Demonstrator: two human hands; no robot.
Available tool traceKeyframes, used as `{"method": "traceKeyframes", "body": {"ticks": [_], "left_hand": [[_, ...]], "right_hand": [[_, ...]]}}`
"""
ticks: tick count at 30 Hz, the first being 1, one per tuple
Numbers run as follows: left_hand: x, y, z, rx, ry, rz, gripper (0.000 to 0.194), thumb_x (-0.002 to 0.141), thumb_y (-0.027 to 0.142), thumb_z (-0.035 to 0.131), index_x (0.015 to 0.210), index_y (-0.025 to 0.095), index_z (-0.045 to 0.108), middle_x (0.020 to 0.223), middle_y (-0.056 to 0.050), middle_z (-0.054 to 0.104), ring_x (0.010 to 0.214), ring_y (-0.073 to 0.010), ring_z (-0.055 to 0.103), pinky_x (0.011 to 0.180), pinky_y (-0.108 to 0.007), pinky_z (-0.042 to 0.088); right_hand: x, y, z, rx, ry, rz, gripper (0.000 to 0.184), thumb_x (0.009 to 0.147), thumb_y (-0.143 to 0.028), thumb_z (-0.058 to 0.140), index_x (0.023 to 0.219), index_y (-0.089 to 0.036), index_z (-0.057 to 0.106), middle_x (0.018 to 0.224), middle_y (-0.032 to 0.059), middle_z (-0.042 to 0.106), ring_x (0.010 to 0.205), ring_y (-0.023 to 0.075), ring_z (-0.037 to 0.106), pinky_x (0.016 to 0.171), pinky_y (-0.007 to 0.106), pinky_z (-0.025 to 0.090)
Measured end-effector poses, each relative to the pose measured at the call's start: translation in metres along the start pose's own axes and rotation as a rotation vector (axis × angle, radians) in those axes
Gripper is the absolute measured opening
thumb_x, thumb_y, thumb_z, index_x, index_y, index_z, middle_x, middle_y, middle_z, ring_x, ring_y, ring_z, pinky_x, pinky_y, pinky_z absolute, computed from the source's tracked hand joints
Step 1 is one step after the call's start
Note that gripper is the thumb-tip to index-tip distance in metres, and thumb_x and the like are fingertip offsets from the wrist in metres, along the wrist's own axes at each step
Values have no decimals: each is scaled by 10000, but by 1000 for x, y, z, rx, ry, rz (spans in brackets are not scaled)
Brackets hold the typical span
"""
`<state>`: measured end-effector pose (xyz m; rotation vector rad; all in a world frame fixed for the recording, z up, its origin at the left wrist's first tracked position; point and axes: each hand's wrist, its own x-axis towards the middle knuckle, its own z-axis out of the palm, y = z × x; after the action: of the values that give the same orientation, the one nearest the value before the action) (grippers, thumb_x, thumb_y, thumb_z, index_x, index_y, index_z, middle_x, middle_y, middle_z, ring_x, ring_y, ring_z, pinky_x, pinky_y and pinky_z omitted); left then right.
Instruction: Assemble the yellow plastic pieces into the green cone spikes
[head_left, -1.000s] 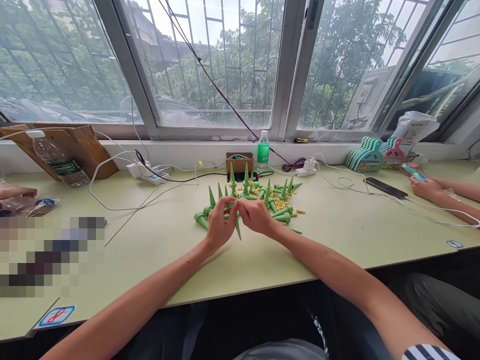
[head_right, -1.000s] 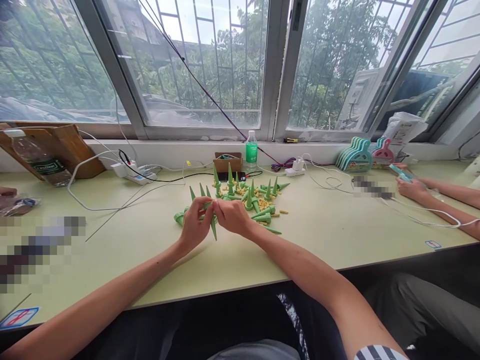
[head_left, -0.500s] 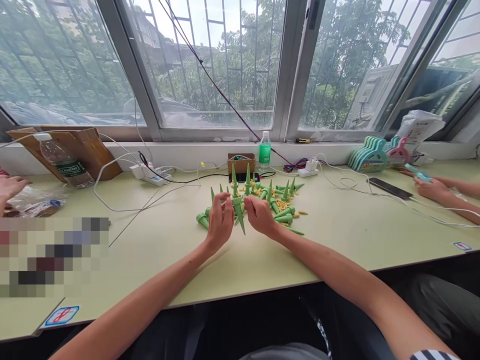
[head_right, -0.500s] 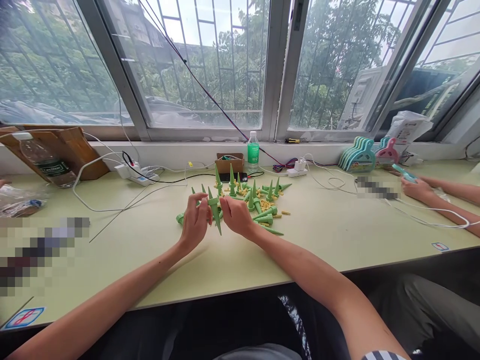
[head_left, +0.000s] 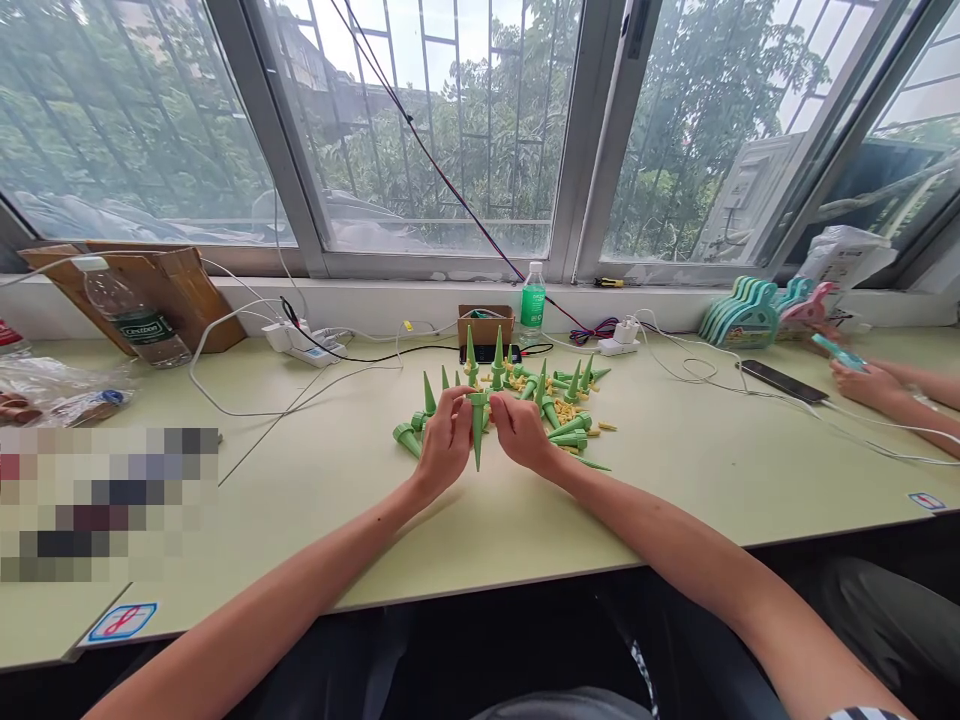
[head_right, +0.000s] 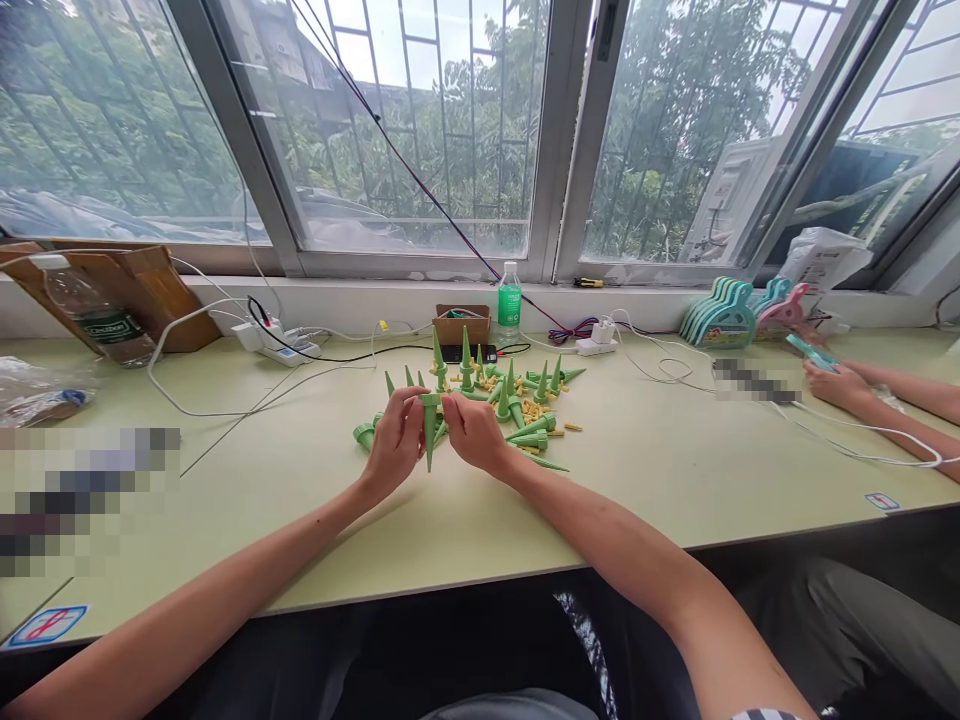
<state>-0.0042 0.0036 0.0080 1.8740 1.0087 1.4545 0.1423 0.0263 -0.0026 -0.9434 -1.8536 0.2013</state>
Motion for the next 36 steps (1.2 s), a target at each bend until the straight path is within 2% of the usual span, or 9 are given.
{"method": "traceKeyframes", "body": {"ticks": [9, 15, 19, 26, 33, 36], "left_hand": [[-1, -4, -1, 22, -38, 87, 215, 966, 395, 398, 1083, 224, 455, 686, 34, 515, 450, -55, 415, 424, -169, 348], [-1, -3, 0, 32, -65, 114, 184, 951, 365, 441, 1080, 233, 444, 789, 19, 503, 460, -36, 425, 412, -157, 340], [-1, -1, 0, 57, -69, 127, 171, 937, 355, 467, 1048, 226, 454, 827, 11, 518, 499, -40, 491, 438, -150, 385], [-3, 3, -1, 175, -66, 143, 144, 925, 327, 472, 1002, 208, 497, 782, -7, 600, 640, -105, 624, 479, -149, 442], [-1, 0, 1, 237, -40, 235, 102, 911, 294, 498, 946, 203, 529, 732, 0, 585, 588, -93, 574, 471, -158, 438], [-2, 2, 2, 192, -41, 192, 118, 912, 321, 506, 947, 208, 512, 730, 11, 569, 544, -77, 553, 457, -157, 433]], "right_hand": [[0, 0, 1, 91, 48, 5, 417, 1004, -411, 265, 663, -201, 383, 574, -19, 461, 502, 97, 398, 536, 237, 311], [0, -3, 0, 143, 63, 37, 423, 1000, -437, 265, 670, -202, 389, 577, -20, 458, 505, 98, 396, 528, 238, 317], [0, -5, 0, 158, 77, 70, 429, 998, -442, 272, 658, -204, 380, 546, -27, 433, 480, 97, 367, 502, 246, 297], [2, -8, -3, 112, 119, 67, 461, 990, -433, 292, 585, -211, 295, 483, -43, 311, 458, 94, 257, 476, 266, 229], [4, -7, -4, 76, 145, 52, 466, 982, -428, 304, 574, -212, 235, 489, -52, 246, 476, 92, 199, 477, 265, 203], [3, -8, -5, 68, 141, 50, 453, 986, -423, 302, 588, -210, 269, 493, -51, 282, 473, 91, 219, 479, 260, 219]]}}
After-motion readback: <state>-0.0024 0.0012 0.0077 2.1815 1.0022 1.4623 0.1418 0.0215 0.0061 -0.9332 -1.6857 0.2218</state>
